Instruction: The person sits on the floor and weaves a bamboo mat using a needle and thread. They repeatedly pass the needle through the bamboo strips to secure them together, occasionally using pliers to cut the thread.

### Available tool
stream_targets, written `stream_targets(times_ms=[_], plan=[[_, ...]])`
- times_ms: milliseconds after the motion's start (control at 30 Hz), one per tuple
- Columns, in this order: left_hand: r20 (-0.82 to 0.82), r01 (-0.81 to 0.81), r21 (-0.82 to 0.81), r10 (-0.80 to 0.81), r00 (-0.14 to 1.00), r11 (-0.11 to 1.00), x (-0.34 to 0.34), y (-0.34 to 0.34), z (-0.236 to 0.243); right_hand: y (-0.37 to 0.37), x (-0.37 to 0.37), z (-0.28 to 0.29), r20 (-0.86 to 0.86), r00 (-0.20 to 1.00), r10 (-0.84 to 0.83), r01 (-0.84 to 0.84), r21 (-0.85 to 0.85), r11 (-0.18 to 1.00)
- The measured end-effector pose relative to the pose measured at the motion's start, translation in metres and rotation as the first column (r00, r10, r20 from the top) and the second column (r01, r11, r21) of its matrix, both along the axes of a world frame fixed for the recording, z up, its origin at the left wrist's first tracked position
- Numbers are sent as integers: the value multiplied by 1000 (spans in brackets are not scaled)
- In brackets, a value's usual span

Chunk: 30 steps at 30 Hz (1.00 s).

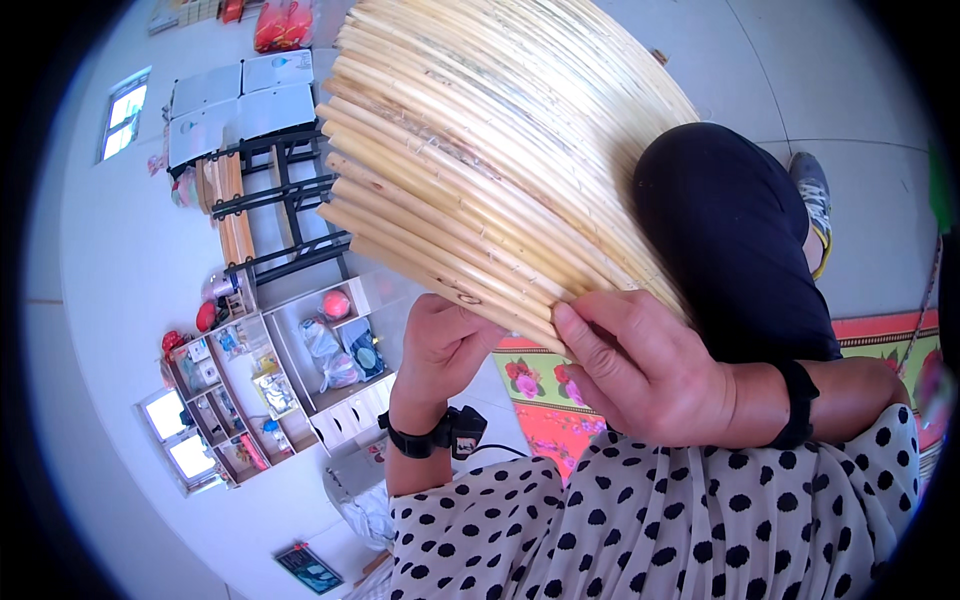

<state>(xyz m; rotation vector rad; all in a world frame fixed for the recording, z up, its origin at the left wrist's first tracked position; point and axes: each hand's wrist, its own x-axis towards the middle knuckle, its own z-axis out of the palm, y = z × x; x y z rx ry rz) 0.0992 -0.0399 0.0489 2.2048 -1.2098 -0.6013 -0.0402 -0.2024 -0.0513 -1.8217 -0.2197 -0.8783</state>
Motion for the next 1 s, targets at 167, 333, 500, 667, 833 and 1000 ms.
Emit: stream_targets(times_ms=[167,333,500,667,833,1000], plan=[[-26,-13,-4,13,1000,1000,0,1,1,2,-7,5,-52,998,-21,17,-86,996],[-45,-38,-11,37,998,999,-1,-2,3,0,-9,11,-92,996,15,-17,-31,999],[-21,-5,21,5,1000,1000,0,-4,7,-8,-12,12,-174,961,216,-164,274,948],[-44,-78,108,83,996,991,-5,-3,11,-5,-10,12,-162,970,183,-107,393,913],[41,-117,88,114,993,989,-12,-5,13,-4,-8,7,-128,981,146,-115,224,968],[126,-117,0,116,985,993,-16,-6,6,-1,-4,6,-87,994,68,-59,107,993]])
